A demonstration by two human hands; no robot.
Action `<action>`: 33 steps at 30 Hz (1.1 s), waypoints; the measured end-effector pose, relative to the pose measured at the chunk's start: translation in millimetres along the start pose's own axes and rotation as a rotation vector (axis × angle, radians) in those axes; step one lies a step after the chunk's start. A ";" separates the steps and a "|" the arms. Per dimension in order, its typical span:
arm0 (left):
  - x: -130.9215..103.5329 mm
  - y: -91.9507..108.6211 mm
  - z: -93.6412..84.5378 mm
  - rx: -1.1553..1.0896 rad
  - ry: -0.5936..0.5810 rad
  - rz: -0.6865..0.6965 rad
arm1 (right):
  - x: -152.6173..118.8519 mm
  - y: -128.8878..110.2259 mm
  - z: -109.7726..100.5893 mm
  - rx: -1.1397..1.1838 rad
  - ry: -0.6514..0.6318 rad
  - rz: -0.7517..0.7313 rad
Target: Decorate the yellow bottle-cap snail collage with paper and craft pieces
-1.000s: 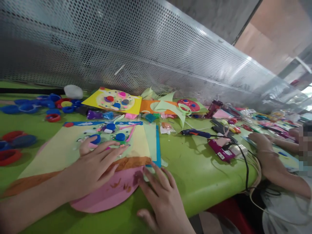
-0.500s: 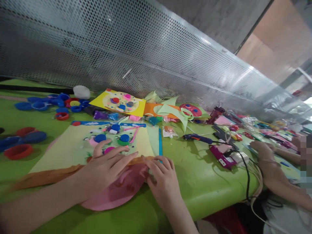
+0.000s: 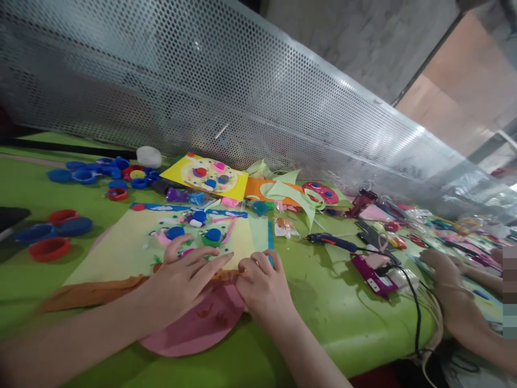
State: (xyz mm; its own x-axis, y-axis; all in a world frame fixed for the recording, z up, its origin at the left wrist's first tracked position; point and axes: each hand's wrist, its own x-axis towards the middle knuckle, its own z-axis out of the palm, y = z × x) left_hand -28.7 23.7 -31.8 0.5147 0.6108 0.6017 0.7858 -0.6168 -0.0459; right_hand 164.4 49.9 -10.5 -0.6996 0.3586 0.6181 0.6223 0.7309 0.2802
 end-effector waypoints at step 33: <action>6.1 -2.4 -21.0 -0.249 -0.412 0.004 | -45.6 22.5 -3.5 0.039 -0.026 0.383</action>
State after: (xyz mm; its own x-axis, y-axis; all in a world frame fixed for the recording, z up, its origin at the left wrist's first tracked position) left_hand -34.7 18.5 -11.2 0.6498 0.7234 0.2333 0.7036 -0.6886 0.1753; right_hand 211.5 48.0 -29.7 -0.4282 0.6244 0.6533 0.8269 0.5623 0.0045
